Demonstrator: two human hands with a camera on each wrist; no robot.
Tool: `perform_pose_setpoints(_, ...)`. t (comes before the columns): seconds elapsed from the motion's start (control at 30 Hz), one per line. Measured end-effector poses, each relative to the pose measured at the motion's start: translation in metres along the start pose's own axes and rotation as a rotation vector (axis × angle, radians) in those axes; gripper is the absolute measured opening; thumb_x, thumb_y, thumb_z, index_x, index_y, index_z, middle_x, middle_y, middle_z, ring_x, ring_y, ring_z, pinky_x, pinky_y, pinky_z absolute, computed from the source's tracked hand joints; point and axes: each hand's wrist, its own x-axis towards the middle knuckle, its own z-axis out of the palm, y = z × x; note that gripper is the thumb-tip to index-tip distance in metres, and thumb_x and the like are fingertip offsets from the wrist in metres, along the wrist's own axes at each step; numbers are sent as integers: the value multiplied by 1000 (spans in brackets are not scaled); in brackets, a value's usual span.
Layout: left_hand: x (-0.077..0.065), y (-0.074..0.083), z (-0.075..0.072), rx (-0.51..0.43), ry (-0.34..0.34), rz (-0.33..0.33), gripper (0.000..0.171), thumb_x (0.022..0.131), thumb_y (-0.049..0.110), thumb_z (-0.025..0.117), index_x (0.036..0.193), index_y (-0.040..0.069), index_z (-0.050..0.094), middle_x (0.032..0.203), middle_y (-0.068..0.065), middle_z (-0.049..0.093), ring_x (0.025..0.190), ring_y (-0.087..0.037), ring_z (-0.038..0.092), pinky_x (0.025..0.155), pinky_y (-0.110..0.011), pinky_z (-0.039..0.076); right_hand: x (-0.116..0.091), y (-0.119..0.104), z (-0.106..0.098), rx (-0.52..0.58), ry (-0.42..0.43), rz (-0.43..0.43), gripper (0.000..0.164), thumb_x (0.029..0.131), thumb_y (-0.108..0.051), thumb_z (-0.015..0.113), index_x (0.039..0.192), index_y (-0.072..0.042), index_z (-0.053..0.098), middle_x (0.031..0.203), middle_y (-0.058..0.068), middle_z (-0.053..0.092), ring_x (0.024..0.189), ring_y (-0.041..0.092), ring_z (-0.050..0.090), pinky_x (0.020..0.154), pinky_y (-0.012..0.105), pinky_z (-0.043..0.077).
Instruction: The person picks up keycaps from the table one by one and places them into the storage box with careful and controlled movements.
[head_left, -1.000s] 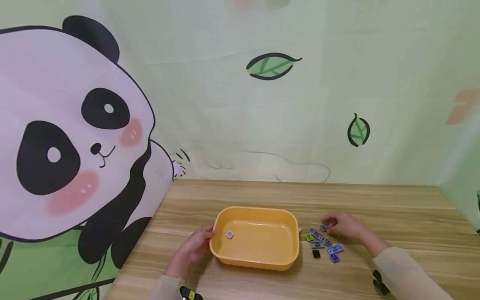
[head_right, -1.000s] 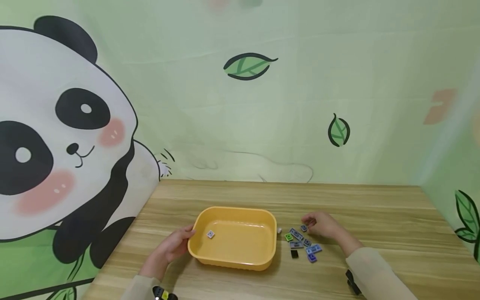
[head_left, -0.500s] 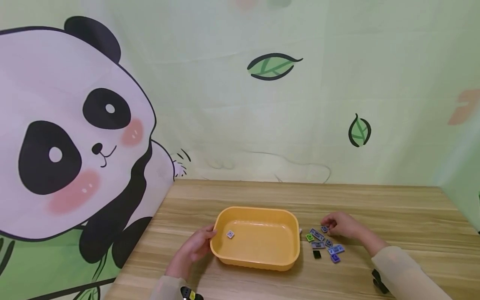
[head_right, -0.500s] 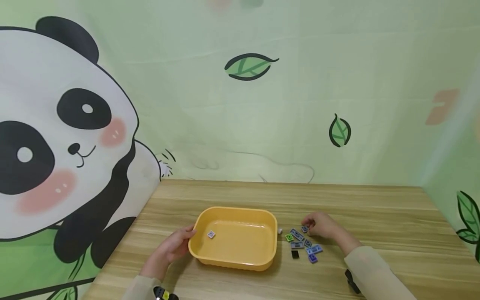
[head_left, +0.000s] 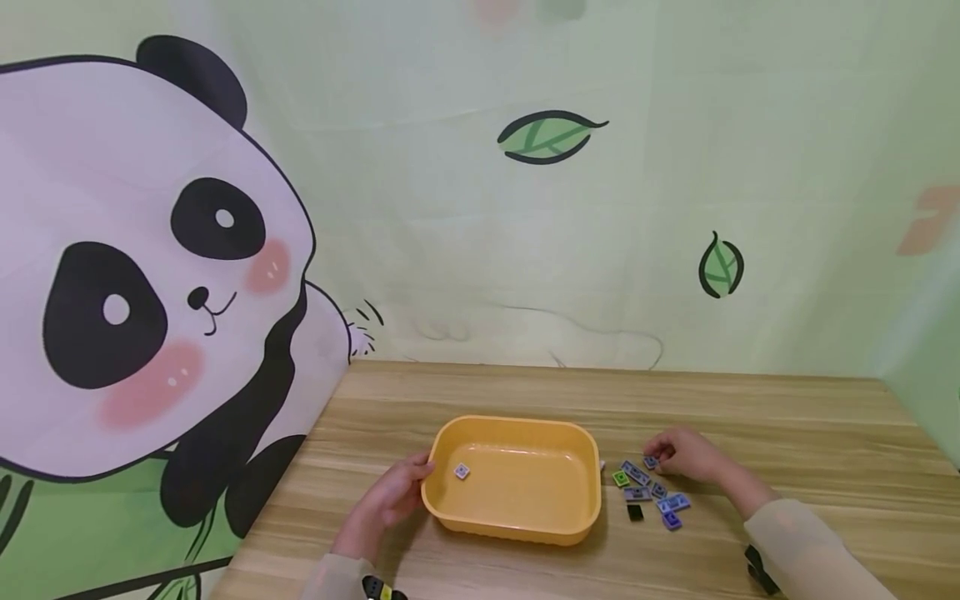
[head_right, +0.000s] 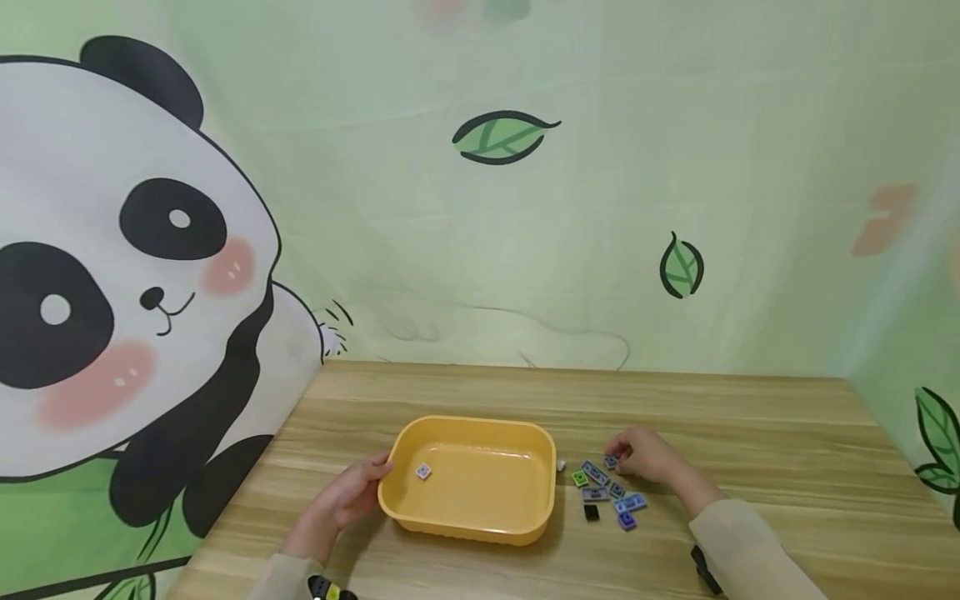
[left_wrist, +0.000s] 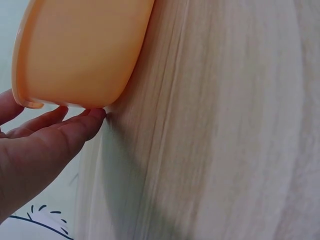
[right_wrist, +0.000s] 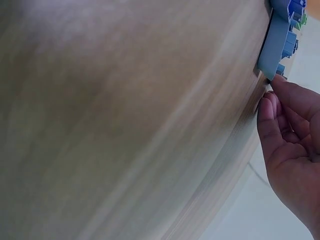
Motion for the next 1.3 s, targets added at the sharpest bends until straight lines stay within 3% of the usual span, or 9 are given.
perform_pose_setpoints(0.33, -1, 2, 1, 2, 2, -8, 61, 109, 17, 32, 159, -12, 9, 160, -37, 28, 126, -18, 55, 99, -28, 50, -4, 0, -4, 43, 7, -26, 26, 84, 4, 69, 108, 12, 69, 97, 19, 73, 86, 21, 64, 75, 31, 55)
perform_pose_setpoints(0.6, 0, 1, 1, -12, 12, -7, 60, 109, 16, 33, 158, -13, 12, 158, -36, 34, 120, -13, 58, 98, -27, 50, -3, 6, -9, 62, -1, -23, 28, 86, 2, 68, 112, 13, 67, 104, 23, 73, 97, 32, 68, 86, 46, 58)
perform_pose_setpoints(0.97, 0, 0, 1, -24, 0, -13, 62, 109, 17, 33, 158, -12, 10, 159, -35, 34, 118, -12, 58, 97, -26, 51, -8, 8, -12, 75, 9, 2, 30, 87, -1, 70, 114, 12, 67, 102, 20, 74, 94, 27, 68, 84, 38, 57)
perform_pose_setpoints(1.07, 0, -1, 0, -36, 2, -8, 61, 110, 17, 34, 158, -13, 12, 154, -31, 44, 114, -9, 60, 95, -26, 52, -10, 6, -14, 92, 10, 17, 31, 88, -2, 69, 115, 12, 66, 102, 20, 73, 94, 26, 67, 83, 37, 57)
perform_pose_setpoints(1.17, 0, -1, -1, -56, 13, -5, 61, 109, 16, 36, 158, -13, 14, 140, -18, 60, 107, -6, 61, 92, -24, 53, -12, 4, -16, 116, 5, 30, 32, 88, -3, 69, 116, 12, 66, 103, 19, 73, 96, 25, 66, 84, 35, 57)
perform_pose_setpoints(1.3, -1, -1, -1, -70, 19, -7, 60, 109, 16, 37, 157, -14, 15, 132, -7, 65, 104, -3, 61, 91, -23, 53, -13, 1, -19, 128, -1, 41, 33, 90, -5, 69, 118, 11, 65, 106, 19, 72, 99, 26, 66, 87, 39, 57)
